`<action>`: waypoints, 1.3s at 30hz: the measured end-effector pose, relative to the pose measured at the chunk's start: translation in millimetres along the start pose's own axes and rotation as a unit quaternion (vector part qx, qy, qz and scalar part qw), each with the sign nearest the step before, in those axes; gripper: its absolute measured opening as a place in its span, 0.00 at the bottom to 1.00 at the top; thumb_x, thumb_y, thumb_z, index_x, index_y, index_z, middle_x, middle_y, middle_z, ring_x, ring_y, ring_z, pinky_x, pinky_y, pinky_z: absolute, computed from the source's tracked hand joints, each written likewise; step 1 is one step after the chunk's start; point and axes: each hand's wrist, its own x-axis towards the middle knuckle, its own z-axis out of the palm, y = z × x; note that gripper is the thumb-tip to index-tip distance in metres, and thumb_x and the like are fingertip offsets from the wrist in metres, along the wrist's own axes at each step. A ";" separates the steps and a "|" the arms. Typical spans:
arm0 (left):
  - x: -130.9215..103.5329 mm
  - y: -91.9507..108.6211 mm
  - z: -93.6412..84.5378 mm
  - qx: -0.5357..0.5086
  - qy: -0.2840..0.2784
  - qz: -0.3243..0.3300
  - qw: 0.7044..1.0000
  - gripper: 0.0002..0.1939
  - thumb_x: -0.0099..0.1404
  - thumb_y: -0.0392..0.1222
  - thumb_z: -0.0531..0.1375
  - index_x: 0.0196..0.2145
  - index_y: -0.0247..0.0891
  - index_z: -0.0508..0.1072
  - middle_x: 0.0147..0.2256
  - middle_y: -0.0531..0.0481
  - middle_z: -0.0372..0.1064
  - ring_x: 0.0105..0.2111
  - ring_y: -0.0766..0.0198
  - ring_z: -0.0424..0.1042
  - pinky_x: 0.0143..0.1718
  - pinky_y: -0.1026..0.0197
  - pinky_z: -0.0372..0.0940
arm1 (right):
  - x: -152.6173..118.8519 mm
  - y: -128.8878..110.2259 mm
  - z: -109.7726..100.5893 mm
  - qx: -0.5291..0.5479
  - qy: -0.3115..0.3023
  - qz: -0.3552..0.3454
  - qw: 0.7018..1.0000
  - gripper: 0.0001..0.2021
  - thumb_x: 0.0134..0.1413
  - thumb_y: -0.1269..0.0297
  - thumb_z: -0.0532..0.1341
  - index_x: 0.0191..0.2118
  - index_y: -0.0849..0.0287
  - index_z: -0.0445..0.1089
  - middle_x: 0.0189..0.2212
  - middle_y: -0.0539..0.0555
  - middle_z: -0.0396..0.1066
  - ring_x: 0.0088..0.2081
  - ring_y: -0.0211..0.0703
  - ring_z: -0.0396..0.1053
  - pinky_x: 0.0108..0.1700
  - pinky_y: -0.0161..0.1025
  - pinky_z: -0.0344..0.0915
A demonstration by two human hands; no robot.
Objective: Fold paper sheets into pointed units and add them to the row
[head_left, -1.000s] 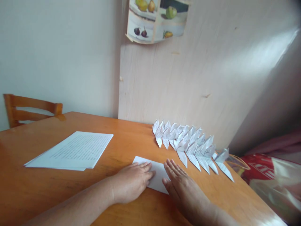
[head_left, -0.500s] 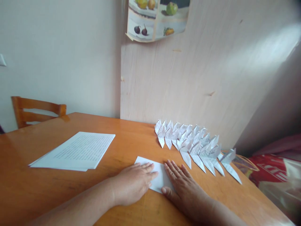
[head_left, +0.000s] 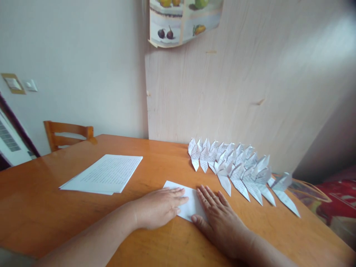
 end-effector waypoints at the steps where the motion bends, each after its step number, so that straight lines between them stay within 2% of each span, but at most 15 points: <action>1: -0.1 -0.1 -1.3 -0.004 -0.006 -0.003 1.000 0.26 0.74 0.44 0.48 0.67 0.42 0.60 0.69 0.45 0.48 0.69 0.55 0.48 0.68 0.50 0.47 | 0.3 0.4 1.0 0.000 0.000 0.000 1.000 0.41 0.66 0.37 0.44 0.72 0.63 0.45 0.72 0.62 0.42 0.72 0.60 0.40 0.70 0.64 0.41; 5: -0.6 -2.5 -2.1 -0.012 -0.020 -0.006 1.000 0.26 0.75 0.47 0.47 0.68 0.44 0.58 0.70 0.47 0.47 0.70 0.58 0.46 0.69 0.51 0.44 | 1.8 -0.3 1.9 -0.004 -0.023 0.010 1.000 0.43 0.65 0.35 0.40 0.72 0.65 0.42 0.72 0.60 0.37 0.73 0.58 0.36 0.70 0.63 0.37; 11: -11.3 2.6 -0.6 0.036 -0.005 -0.064 0.997 0.26 0.76 0.50 0.45 0.69 0.45 0.55 0.70 0.47 0.45 0.71 0.53 0.41 0.69 0.37 0.32 | 2.7 -2.6 1.1 -0.012 -0.033 0.012 0.999 0.46 0.64 0.33 0.36 0.72 0.69 0.41 0.72 0.61 0.37 0.73 0.57 0.34 0.70 0.62 0.34; 14: -18.1 19.4 1.0 0.068 0.044 -0.089 0.993 0.27 0.76 0.50 0.45 0.69 0.43 0.55 0.70 0.46 0.44 0.71 0.53 0.39 0.69 0.37 0.29 | 3.0 -1.9 3.3 -0.015 -0.025 0.011 1.000 0.45 0.64 0.34 0.37 0.72 0.68 0.42 0.72 0.62 0.38 0.73 0.58 0.36 0.70 0.62 0.34; 17: -22.0 45.6 9.3 0.071 0.102 -0.078 0.989 0.27 0.77 0.50 0.45 0.69 0.42 0.55 0.70 0.46 0.47 0.71 0.56 0.42 0.70 0.42 0.30 | 3.4 -0.5 5.3 -0.023 -0.018 0.010 1.000 0.45 0.65 0.35 0.38 0.72 0.69 0.43 0.72 0.62 0.39 0.72 0.58 0.36 0.70 0.62 0.35; 21: -26.2 80.8 26.7 0.024 0.078 -0.046 0.996 0.30 0.76 0.53 0.46 0.70 0.40 0.52 0.69 0.44 0.49 0.70 0.58 0.47 0.71 0.48 0.36 | 3.5 0.6 4.9 -0.050 -0.030 0.000 0.998 0.41 0.67 0.40 0.40 0.72 0.69 0.43 0.72 0.61 0.38 0.72 0.59 0.36 0.70 0.63 0.37; 25: -30.3 98.4 37.4 -0.014 0.056 -0.079 0.995 0.38 0.73 0.58 0.49 0.72 0.35 0.45 0.71 0.40 0.43 0.70 0.52 0.45 0.70 0.48 0.43 | 3.4 0.5 3.4 -0.074 -0.040 0.003 0.996 0.38 0.68 0.45 0.43 0.72 0.69 0.42 0.72 0.60 0.36 0.72 0.58 0.36 0.70 0.62 0.39; 27: -31.5 100.4 39.6 -0.027 0.061 -0.094 0.993 0.41 0.72 0.60 0.50 0.72 0.33 0.42 0.71 0.37 0.41 0.70 0.51 0.43 0.70 0.48 0.43 | 3.5 0.7 4.0 -0.079 -0.037 0.004 0.996 0.39 0.68 0.44 0.42 0.72 0.69 0.42 0.72 0.61 0.37 0.72 0.58 0.36 0.70 0.63 0.39; 30: -32.8 99.0 41.1 -0.038 0.079 -0.089 0.992 0.43 0.72 0.61 0.49 0.72 0.34 0.40 0.71 0.37 0.42 0.70 0.52 0.44 0.71 0.47 0.39 | 3.8 2.2 7.0 -0.086 -0.026 -0.001 0.996 0.39 0.68 0.43 0.41 0.72 0.69 0.43 0.72 0.61 0.37 0.72 0.59 0.36 0.69 0.63 0.39; 39: -45.6 81.1 39.8 -0.048 0.110 -0.095 0.988 0.42 0.70 0.62 0.53 0.72 0.39 0.42 0.68 0.39 0.52 0.68 0.54 0.54 0.70 0.43 0.27 | 4.7 11.2 25.2 -0.059 0.052 -0.019 0.997 0.41 0.65 0.36 0.41 0.71 0.65 0.50 0.71 0.62 0.47 0.71 0.58 0.42 0.70 0.61 0.42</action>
